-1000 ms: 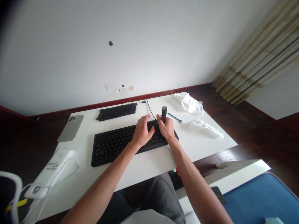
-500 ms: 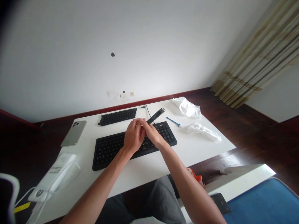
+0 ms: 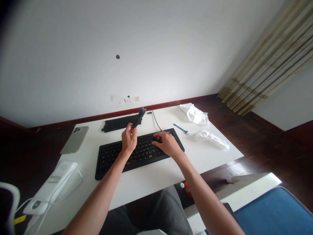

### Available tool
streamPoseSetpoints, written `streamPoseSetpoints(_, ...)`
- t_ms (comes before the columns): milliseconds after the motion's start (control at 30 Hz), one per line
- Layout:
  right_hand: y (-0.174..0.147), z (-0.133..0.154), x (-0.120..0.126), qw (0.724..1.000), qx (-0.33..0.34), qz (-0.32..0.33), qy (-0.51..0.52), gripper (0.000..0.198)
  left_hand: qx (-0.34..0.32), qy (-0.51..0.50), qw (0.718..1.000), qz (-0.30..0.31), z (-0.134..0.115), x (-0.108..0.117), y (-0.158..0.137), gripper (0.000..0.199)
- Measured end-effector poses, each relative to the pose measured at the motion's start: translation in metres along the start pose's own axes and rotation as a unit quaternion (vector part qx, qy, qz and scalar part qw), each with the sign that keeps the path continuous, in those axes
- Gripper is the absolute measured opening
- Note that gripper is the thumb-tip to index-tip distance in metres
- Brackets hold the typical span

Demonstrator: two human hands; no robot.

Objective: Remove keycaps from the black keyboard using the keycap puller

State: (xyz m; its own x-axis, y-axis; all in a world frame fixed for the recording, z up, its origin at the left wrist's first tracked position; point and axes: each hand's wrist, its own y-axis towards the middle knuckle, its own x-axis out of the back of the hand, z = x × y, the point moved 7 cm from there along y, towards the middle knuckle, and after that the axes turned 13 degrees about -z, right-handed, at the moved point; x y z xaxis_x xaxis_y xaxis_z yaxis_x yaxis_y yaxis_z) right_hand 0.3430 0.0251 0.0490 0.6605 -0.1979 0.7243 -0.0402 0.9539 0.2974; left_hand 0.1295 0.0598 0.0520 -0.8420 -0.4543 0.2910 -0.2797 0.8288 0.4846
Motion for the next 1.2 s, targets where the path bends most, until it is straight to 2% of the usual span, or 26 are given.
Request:
streamPoseSetpoints(100, 0.002, 0.003, -0.005, 1.000, 0.008, -0.006, -0.017, 0.018, 0.033, -0.028, 0.999, 0.011, 0.002, -0.001, -0.001, 0.019)
streamPoseSetpoints(200, 0.009, 0.000, -0.003, 0.999, -0.027, 0.007, 0.023, 0.016, 0.071, -0.086, 0.994, 0.016, 0.005, -0.003, 0.000, 0.019)
streamPoseSetpoints(267, 0.017, -0.004, -0.001, 0.992, -0.063, 0.024, 0.102, 0.022, 0.102, -0.154, 0.983, 0.018, 0.009, -0.007, 0.002, 0.017)
streamPoseSetpoints(333, 0.029, -0.003, 0.001, 0.974, -0.085, 0.042, 0.206, 0.029, 0.141, -0.230, 0.963, 0.016, 0.014, -0.011, 0.004, 0.015)
streamPoseSetpoints(433, 0.056, 0.007, 0.003, 0.942, -0.082, 0.077, 0.315, 0.035, 0.209, -0.312, 0.927, 0.013, 0.023, -0.018, 0.005, 0.011)
streamPoseSetpoints(500, 0.075, 0.021, -0.001, 0.928, -0.060, 0.151, 0.337, 0.036, 0.236, -0.334, 0.912, 0.012, 0.026, -0.019, 0.005, 0.011)
streamPoseSetpoints(600, 0.095, 0.045, -0.015, 0.900, -0.022, 0.320, 0.296, 0.035, 0.251, -0.335, 0.908, 0.004, 0.028, -0.015, 0.007, 0.017)
streamPoseSetpoints(633, 0.102, 0.052, -0.017, 0.897, -0.015, 0.342, 0.281, 0.034, 0.255, -0.333, 0.908, -0.002, 0.028, -0.013, 0.008, 0.023)
streamPoseSetpoints(767, 0.130, 0.070, -0.020, 0.908, -0.022, 0.336, 0.251, 0.028, 0.265, -0.329, 0.906, -0.020, 0.029, -0.009, 0.011, 0.048)
streamPoseSetpoints(867, 0.139, 0.073, -0.022, 0.914, -0.038, 0.322, 0.243, 0.024, 0.258, -0.320, 0.911, -0.017, 0.032, -0.010, 0.013, 0.058)
streamPoseSetpoints(1033, 0.145, 0.066, -0.023, 0.923, -0.035, 0.301, 0.236, 0.021, 0.222, -0.239, 0.945, -0.024, 0.039, -0.009, 0.014, 0.059)
streamPoseSetpoints(1200, 0.141, 0.069, -0.025, 0.919, -0.034, 0.308, 0.246, 0.022, 0.233, -0.228, 0.945, -0.006, 0.036, -0.011, 0.012, 0.051)
